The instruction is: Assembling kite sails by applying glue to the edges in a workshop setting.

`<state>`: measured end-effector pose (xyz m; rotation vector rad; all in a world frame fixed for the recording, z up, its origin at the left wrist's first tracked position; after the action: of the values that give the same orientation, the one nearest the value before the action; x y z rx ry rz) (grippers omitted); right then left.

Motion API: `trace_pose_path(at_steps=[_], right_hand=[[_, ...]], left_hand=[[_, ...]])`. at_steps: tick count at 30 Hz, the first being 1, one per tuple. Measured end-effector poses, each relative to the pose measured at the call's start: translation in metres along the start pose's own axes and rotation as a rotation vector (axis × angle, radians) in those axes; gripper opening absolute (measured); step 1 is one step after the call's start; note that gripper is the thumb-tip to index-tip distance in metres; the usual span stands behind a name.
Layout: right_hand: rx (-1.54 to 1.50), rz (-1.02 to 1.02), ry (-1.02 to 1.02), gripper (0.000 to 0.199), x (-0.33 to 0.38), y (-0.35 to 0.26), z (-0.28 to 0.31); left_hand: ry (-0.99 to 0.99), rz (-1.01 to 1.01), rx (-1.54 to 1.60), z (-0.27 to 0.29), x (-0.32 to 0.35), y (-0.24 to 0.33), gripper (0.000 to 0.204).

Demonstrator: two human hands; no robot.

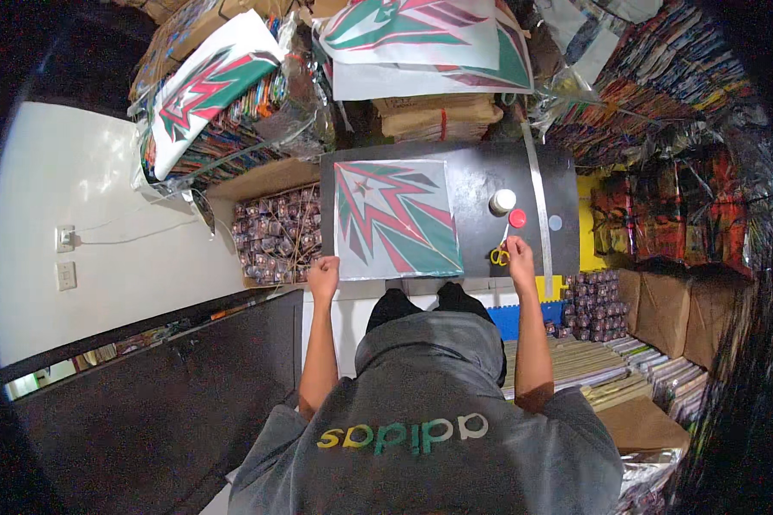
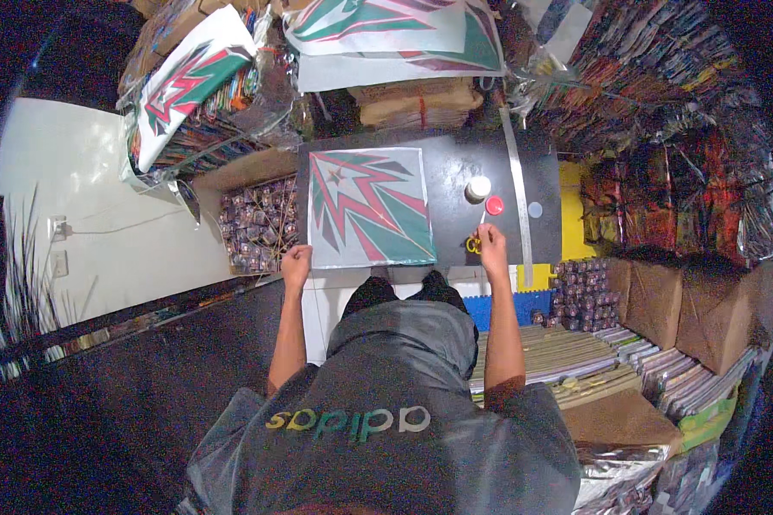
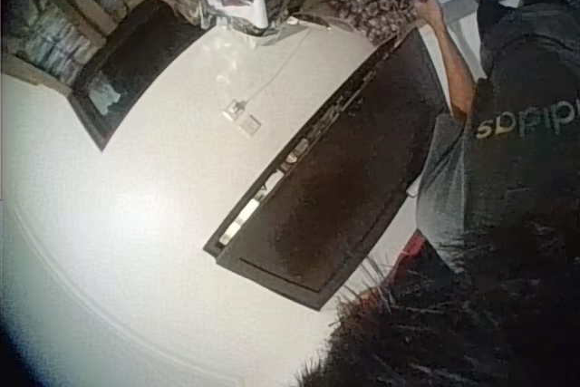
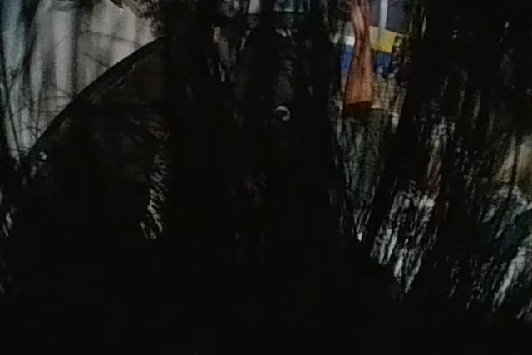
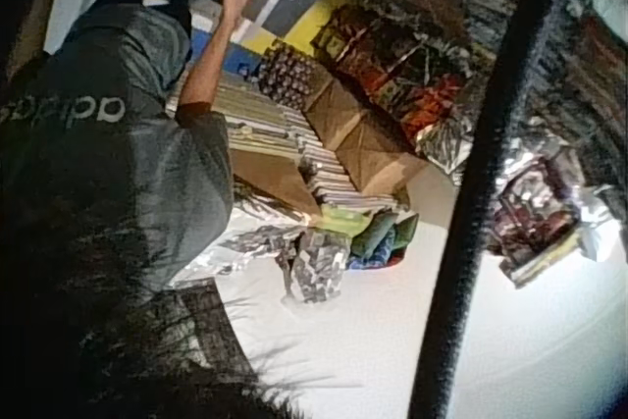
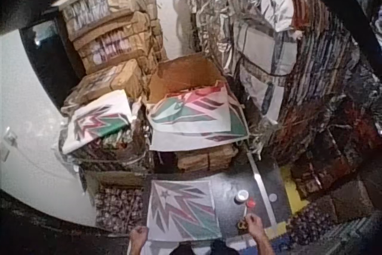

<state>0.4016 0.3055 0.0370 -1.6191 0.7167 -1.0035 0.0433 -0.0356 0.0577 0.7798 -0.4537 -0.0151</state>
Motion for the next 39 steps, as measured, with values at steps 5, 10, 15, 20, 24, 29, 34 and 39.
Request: trace_pose_path(at_steps=[5,10,15,20,24,29,34,39], right_hand=[[0.260,0.037,-0.048,0.020,0.013,0.010,-0.030],[0.768,0.112,-0.272,0.034,0.043,0.017,-0.062],[0.963,0.207,-0.094,0.050,0.074,0.031,-0.085],[0.647,-0.002,-0.220,0.033,0.091,0.020,-0.112],[0.799,-0.104,-0.083,0.025,0.103,0.016,-0.107],[1.415,0.730,0.173,0.033,0.127,0.029,-0.110],[0.452,-0.393,0.021,0.038,0.113,0.054,-0.100],[0.461,-0.541,-0.159,0.041,0.096,0.042,-0.131]], left_hand=[[-0.079,0.069,0.026,0.014,-0.018,-0.024,0.024],[-0.100,0.047,0.111,0.036,-0.027,-0.056,0.022],[-0.185,0.064,0.096,0.058,-0.029,-0.052,0.021],[-0.213,-0.038,0.181,0.060,-0.053,-0.079,0.021],[-0.293,-0.042,0.151,0.054,-0.065,-0.070,0.022],[-0.397,0.003,0.157,0.048,-0.071,-0.047,0.022],[-0.423,-0.023,0.149,0.035,-0.077,-0.035,0.022],[-0.401,-0.101,0.134,0.036,-0.076,-0.049,0.021]])
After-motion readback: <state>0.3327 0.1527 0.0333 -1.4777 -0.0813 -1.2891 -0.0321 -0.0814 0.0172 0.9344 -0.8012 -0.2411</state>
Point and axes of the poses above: each hand's wrist, its own x-axis away from the middle knuckle, its own z-axis out of the back of the hand, y = z × x, the point moved 1 cm from there along -x, towards the middle knuckle, and after that the axes turned 11 degrees about z, right-handed, at the moved point
